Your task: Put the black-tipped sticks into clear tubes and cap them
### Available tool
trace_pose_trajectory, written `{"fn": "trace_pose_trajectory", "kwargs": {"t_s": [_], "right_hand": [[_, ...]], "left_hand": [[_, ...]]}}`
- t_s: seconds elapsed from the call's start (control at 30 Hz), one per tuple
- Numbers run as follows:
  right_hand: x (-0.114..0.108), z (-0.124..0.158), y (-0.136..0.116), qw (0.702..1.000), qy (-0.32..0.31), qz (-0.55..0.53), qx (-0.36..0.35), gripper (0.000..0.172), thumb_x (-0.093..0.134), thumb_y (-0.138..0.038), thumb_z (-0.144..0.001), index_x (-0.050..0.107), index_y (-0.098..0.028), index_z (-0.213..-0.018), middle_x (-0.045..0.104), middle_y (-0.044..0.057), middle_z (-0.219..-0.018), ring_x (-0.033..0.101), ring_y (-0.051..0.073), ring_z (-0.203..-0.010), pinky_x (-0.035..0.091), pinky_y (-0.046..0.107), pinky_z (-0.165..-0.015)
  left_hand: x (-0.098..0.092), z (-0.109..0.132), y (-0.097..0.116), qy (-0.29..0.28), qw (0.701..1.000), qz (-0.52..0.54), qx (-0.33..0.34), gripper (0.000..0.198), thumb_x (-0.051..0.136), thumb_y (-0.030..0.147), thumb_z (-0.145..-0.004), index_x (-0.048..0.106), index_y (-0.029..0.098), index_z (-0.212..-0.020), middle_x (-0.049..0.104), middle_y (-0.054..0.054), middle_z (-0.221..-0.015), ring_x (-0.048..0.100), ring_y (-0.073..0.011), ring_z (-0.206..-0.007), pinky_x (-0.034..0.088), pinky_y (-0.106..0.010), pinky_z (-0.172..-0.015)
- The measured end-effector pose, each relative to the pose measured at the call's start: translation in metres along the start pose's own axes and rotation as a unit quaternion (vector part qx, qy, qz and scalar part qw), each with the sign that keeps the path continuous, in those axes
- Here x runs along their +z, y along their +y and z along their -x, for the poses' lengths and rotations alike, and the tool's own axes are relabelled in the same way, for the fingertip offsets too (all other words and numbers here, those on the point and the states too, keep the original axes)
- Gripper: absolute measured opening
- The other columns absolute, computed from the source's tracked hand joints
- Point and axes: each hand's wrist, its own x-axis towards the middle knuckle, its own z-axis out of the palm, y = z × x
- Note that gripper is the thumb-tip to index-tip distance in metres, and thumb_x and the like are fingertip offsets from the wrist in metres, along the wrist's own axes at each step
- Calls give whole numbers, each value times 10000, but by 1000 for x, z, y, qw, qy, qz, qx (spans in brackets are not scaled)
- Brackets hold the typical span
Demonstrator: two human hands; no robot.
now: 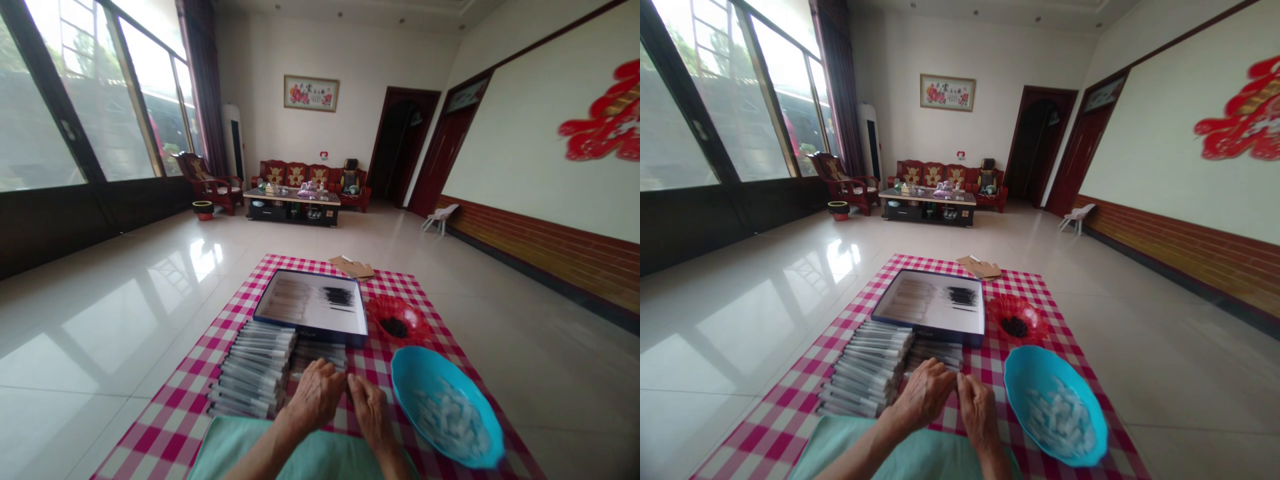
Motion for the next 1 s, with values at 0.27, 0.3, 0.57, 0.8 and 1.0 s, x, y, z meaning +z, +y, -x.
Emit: {"fn": "trace_pose_trajectory", "kwargs": {"t_s": [0.27,0.3,0.57,0.8,1.0], "right_hand": [[-4,-2,-5,973,91,-153,145,488,432,-614,-831,534,-215,-568,558,11,-516,521,165,-513,423,271,-515],[-2,-2,-6,968,94,-173,158,490,428,-619,-831,537,-216,-575,571,12,-525,532,165,-513,436,273,-521],[25,8,-15,918,-76,-322,221,579,406,-652,-832,586,-158,-590,547,-3,-476,485,103,-413,362,216,-436],[-18,5,-40,973,-162,-101,132,390,472,-455,-858,658,-162,-682,626,3,-577,557,123,-510,377,207,-467],[-119,-7,-7,951,-7,310,-21,213,492,-181,-806,693,-201,-876,682,61,-857,627,194,-797,461,282,-725]], "left_hand": [[-6,4,8,187,968,144,-91,224,457,280,-905,657,187,-866,643,-68,-820,577,-196,-775,451,-324,-749],[-2,4,6,192,954,188,-133,239,462,306,-905,666,191,-856,653,-57,-794,594,-189,-753,462,-306,-730],[10,-9,4,186,738,576,-298,451,631,496,-757,642,137,-1030,685,-56,-803,633,-184,-732,500,-263,-656],[18,-11,-5,168,653,657,-338,631,702,502,-669,570,158,-1182,582,40,-665,438,-63,-457,332,-165,-413],[33,3,-6,109,756,567,-307,598,630,598,-709,684,90,-1019,450,52,-517,367,-75,-465,268,-186,-423]]}}
